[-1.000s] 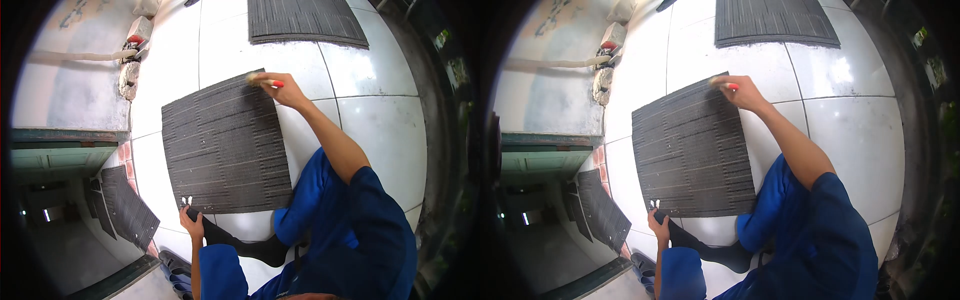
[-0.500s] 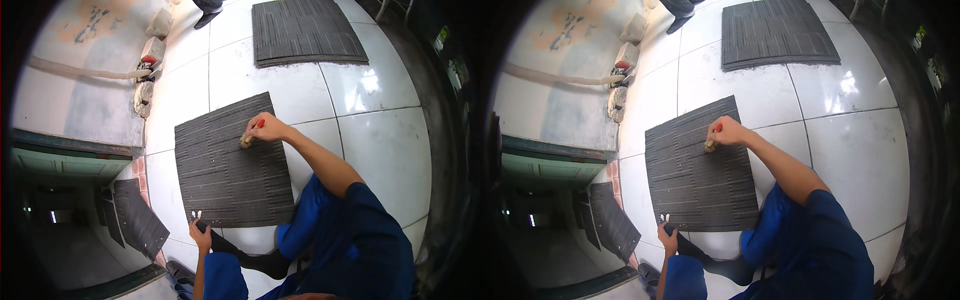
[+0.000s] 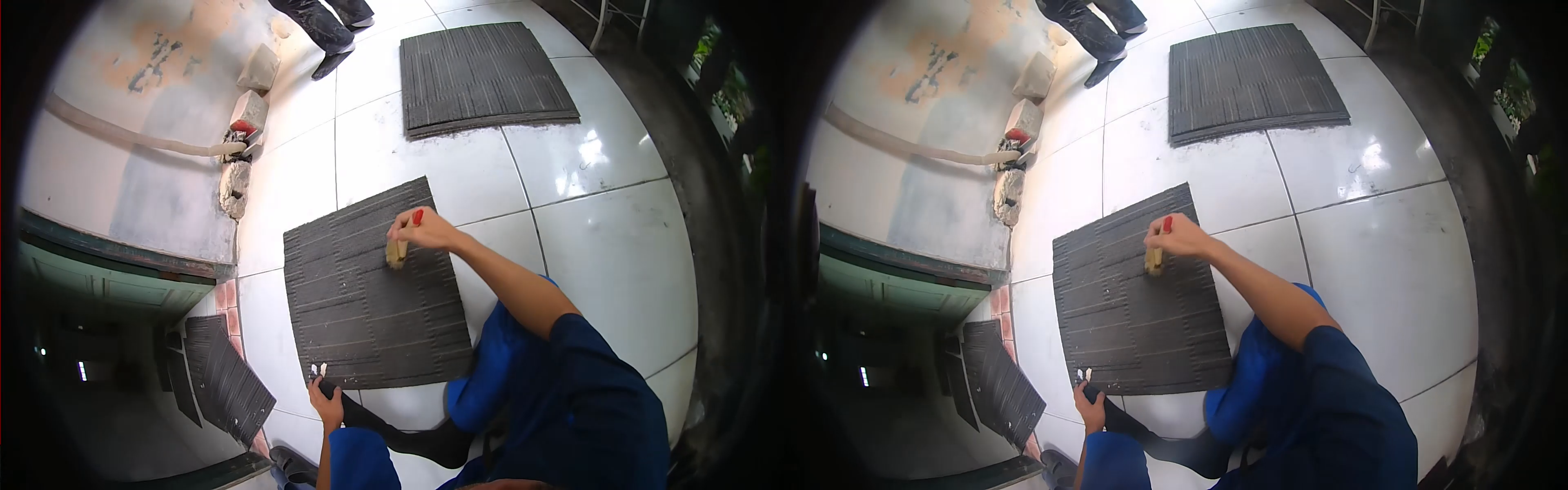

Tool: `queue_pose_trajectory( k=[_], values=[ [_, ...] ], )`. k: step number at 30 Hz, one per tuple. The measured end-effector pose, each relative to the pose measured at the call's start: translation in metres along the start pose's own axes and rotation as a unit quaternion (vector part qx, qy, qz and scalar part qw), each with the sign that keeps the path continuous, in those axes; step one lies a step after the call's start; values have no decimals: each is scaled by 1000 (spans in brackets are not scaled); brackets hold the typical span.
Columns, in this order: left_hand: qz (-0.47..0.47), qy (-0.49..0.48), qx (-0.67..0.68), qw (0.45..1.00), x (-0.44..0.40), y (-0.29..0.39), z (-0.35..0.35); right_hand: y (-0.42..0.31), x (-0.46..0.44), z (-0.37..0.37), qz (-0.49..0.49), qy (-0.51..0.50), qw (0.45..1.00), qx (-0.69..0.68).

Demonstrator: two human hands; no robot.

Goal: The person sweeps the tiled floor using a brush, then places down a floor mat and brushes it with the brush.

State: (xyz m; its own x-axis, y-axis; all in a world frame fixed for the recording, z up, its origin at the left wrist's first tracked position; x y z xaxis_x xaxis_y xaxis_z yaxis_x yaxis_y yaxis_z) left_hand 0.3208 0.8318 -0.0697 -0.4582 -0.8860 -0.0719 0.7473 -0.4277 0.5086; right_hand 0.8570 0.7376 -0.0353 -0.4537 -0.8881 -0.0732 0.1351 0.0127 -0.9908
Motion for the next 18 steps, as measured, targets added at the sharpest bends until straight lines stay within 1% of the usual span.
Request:
queue_pose_trajectory(
  k=[1,4,6,7,8,10,11,13,16,18],
  values=[
    [7,2,3,1000,1,2,1,-12,7,-12,-24,-50,998,27],
    [18,-21,29,999,-3,-2,1,-16,15,-30,5,-91,990,104],
    [34,-44,38,998,0,-9,0,-20,16,-6,-32,-58,984,165],
    [30,-41,42,998,1,-7,1,-11,10,6,-53,-47,978,196],
    [30,-33,38,998,2,-5,5,-20,9,21,-62,-31,973,219],
    [25,-21,41,999,5,4,4,0,1,39,-97,-5,958,271],
    [44,-30,55,997,5,5,4,4,3,44,-94,-5,960,263],
    [43,-30,42,998,5,-3,2,-11,14,49,-89,-5,965,247],
    [48,-29,40,998,4,-5,0,-28,29,31,-82,12,994,78],
    [46,-29,36,998,3,-4,1,-25,24,8,14,24,1000,13]
  ],
)
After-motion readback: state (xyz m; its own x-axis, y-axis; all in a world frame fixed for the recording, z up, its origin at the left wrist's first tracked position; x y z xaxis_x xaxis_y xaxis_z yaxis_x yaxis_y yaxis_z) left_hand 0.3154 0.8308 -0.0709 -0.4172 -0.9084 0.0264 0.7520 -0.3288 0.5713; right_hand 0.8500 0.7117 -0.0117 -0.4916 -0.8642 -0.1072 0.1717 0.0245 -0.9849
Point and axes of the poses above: each hand's wrist, its own x-axis away from the middle knuckle, its own z-axis out of the back of the hand, y = z × x, the point moved 6 cm from there along -x, towards the middle knuckle, and after that the axes turned 7 degrees about x, right-handed, at the moved point
